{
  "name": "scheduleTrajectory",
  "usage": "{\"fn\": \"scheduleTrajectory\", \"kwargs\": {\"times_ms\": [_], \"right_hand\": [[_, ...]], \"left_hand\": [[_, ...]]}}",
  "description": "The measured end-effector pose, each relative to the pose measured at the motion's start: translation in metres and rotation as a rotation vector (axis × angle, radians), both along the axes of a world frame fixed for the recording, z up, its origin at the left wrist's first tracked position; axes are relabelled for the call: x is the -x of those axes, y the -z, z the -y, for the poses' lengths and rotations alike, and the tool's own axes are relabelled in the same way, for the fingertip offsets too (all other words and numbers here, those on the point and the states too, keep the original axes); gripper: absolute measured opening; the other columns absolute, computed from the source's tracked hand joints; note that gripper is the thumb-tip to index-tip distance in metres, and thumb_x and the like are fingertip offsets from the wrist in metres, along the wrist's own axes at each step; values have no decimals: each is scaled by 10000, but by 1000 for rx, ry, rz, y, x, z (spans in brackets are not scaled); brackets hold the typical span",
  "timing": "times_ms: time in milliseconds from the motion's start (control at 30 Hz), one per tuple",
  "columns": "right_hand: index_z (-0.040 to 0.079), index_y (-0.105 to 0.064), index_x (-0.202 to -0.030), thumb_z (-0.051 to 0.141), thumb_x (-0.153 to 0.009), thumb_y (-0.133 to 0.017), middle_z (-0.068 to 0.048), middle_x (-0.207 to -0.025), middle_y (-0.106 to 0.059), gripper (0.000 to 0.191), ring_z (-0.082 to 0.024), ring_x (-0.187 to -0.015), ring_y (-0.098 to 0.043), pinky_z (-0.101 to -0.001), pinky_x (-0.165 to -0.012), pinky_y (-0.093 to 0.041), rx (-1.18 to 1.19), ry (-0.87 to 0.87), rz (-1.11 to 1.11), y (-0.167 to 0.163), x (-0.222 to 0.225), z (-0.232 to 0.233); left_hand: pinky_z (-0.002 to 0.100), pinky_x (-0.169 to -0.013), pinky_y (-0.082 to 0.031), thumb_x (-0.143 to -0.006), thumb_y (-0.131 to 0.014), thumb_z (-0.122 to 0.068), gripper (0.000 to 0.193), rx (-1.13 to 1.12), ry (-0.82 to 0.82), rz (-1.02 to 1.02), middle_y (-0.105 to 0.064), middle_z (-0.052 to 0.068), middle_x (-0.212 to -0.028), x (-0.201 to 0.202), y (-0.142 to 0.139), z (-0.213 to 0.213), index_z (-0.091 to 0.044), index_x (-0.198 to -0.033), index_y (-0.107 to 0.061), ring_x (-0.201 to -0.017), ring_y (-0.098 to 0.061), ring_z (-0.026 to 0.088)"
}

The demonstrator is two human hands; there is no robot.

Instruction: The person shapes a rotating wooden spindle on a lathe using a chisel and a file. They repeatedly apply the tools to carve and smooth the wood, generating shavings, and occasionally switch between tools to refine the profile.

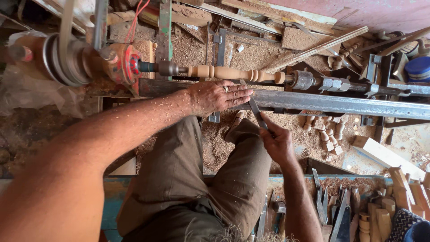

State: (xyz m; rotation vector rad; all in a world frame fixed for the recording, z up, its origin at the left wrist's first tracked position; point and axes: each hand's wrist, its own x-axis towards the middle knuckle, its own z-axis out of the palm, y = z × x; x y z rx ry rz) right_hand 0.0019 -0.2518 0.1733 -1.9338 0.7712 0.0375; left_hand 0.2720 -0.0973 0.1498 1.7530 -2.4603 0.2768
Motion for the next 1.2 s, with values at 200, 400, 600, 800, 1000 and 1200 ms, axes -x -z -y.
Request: {"fn": "scheduleTrajectory", "kwargs": {"times_ms": [200, 400, 600, 800, 1000, 1200], "right_hand": [[97, -556, -1492, 135, -994, -618, 57, -595, -528, 504, -25, -509, -449, -220, -453, -380, -3, -13, 7, 0, -1, -23], [93, -570, -1471, 132, -999, -635, 44, -629, -607, 478, -35, -511, -488, -224, -446, -405, 94, 12, 30, 3, 1, -35], [65, -573, -1469, 94, -994, -636, -2, -662, -644, 480, -43, -516, -507, -218, -438, -401, 69, 135, 90, 4, -2, -65], [8, -575, -1449, 9, -976, -629, 10, -807, -705, 476, -5, -602, -548, -177, -492, -435, 39, 241, 233, 8, -6, -94], [14, -561, -1475, -39, -989, -610, 35, -775, -645, 491, -4, -597, -486, -176, -487, -384, -67, 379, 321, 18, -14, -116], [30, -532, -1505, -49, -991, -573, 63, -695, -554, 521, 1, -518, -413, -187, -429, -331, -180, 488, 375, 18, -23, -138]], "left_hand": [[314, -1128, -458, -1039, -563, -167, 391, 289, -3, 68, -620, 87, -1469, 3, 4, -14, -59, -1411, -617, -1319, -616, 171], [321, -1138, -464, -1044, -573, -191, 367, 310, -9, 88, -636, 77, -1451, 6, 12, -13, -79, -1389, -631, -1290, -634, 162], [322, -1169, -438, -1042, -564, -163, 369, 297, -29, 106, -623, 54, -1461, 10, 16, -11, -102, -1401, -621, -1329, -606, 153], [332, -1184, -413, -1045, -544, -153, 380, 286, -25, 53, -617, 67, -1474, 12, 15, -13, -94, -1411, -628, -1342, -600, 155], [341, -1197, -411, -1040, -538, -159, 375, 253, -53, 67, -616, 49, -1471, 15, 11, -12, -102, -1402, -614, -1350, -593, 158], [336, -1188, -410, -1045, -535, -140, 393, 230, -50, 44, -596, 64, -1500, 18, 13, -11, -84, -1428, -603, -1378, -564, 168]]}}
